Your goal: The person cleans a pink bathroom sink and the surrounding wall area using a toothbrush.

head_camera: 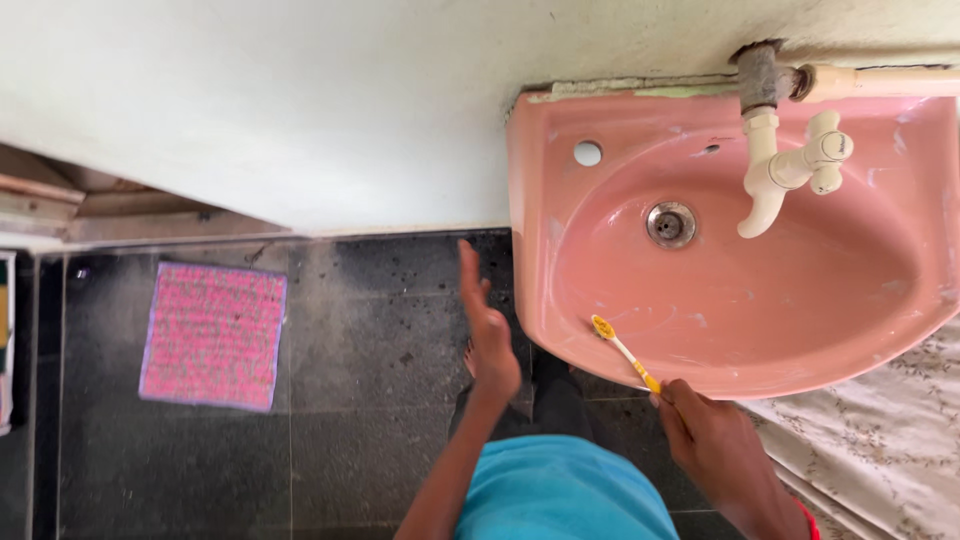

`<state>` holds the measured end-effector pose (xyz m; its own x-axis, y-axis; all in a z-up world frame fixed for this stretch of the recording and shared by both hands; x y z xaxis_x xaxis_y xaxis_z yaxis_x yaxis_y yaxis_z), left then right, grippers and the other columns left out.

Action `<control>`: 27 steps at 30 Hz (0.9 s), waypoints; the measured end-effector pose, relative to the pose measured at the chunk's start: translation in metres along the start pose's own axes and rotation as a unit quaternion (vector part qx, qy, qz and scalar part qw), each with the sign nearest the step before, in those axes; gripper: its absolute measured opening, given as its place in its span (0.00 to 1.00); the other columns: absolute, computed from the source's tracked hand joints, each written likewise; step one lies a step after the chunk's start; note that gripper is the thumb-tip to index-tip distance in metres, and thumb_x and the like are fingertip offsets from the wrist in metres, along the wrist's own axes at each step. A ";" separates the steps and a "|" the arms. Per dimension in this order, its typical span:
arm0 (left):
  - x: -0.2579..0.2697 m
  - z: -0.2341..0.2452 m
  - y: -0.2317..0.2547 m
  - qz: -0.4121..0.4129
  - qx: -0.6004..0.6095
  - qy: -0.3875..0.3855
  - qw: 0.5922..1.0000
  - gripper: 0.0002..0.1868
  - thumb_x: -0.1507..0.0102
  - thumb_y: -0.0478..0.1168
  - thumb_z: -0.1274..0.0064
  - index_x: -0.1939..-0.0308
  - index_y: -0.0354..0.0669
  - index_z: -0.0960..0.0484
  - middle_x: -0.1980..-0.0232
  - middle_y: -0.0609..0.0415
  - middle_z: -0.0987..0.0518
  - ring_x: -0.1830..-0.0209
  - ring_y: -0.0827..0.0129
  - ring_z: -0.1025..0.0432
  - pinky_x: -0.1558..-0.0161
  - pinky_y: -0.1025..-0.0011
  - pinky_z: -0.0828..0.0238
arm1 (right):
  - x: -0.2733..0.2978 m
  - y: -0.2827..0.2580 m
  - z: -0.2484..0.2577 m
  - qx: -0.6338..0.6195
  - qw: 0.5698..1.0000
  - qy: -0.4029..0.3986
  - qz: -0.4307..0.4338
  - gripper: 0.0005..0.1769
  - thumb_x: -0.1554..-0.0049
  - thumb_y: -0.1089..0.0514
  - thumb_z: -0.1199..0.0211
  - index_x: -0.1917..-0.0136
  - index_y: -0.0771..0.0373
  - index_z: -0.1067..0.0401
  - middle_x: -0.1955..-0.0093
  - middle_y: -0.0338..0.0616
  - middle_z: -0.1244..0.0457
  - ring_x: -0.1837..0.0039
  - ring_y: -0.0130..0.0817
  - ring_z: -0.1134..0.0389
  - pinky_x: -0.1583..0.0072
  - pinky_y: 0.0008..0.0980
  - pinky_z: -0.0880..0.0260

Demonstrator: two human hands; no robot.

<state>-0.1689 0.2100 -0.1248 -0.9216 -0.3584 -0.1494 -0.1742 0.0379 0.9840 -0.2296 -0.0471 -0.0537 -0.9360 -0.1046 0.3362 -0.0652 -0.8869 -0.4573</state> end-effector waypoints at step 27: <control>0.038 0.006 -0.038 -0.103 -0.189 -0.232 0.949 0.65 0.37 0.62 0.40 0.18 0.35 0.72 0.14 0.29 0.67 0.14 0.34 0.60 0.20 0.42 0.56 | 0.050 -0.033 -0.044 -0.079 0.990 0.046 -0.111 0.06 0.42 0.57 0.39 0.51 0.58 0.30 0.74 0.50 0.34 0.76 0.43 0.32 0.70 0.44 0.35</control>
<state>-0.1998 0.2002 -0.1684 -0.9501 0.1300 -0.2837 -0.3117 -0.3566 0.8807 -0.2888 -0.0036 -0.0579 -0.9192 0.1335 0.3704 -0.3199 -0.8017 -0.5049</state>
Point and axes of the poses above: each hand's wrist, its own x-axis away from the middle knuckle, its own z-axis out of the back of the hand, y = z × x, the point moved 3 cm from there along -x, towards the middle knuckle
